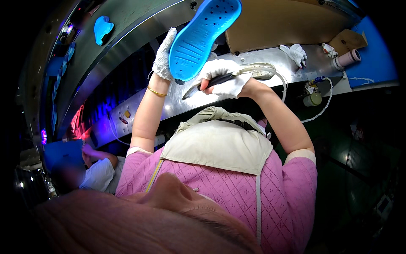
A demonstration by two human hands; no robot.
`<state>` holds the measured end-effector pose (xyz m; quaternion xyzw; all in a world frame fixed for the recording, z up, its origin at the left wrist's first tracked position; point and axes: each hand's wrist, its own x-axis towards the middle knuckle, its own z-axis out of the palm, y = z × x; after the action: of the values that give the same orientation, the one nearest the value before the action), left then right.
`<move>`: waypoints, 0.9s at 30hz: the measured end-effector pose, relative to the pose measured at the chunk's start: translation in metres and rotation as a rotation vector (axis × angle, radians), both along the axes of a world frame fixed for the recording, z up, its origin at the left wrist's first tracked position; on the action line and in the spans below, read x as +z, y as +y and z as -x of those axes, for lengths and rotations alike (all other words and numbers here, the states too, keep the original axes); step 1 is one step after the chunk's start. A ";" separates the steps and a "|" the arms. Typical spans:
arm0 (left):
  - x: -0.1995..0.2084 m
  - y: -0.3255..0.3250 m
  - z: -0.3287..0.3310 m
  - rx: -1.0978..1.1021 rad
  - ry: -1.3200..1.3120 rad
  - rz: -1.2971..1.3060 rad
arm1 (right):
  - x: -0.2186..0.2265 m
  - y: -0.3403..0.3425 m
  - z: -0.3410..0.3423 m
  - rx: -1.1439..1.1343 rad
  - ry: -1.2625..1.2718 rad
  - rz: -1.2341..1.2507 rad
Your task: The person applies adhesive to shoe insoles using a brush applicator, retrieving them from and returning them to a conveyor belt, and handles assembled shoes on lasts.
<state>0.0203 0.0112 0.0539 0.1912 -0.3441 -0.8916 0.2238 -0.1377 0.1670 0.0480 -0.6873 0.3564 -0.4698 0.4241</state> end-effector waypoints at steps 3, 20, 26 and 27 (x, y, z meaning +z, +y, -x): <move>-0.001 -0.004 0.002 -0.023 -0.073 0.038 | -0.002 -0.007 0.009 -0.048 -0.098 0.075; 0.008 0.006 0.017 -0.193 -0.476 0.222 | 0.013 -0.006 0.048 -0.156 0.442 -0.007; -0.027 0.019 0.014 -0.187 0.177 -0.159 | -0.006 0.008 0.017 -0.445 -0.266 -0.065; -0.029 0.028 0.019 -0.206 0.333 -0.246 | -0.015 0.009 0.008 -0.501 -0.272 0.043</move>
<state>0.0016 0.0395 0.0251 0.0312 -0.2088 -0.9642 0.1603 -0.1456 0.1760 0.0326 -0.5171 0.4451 -0.6553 0.3242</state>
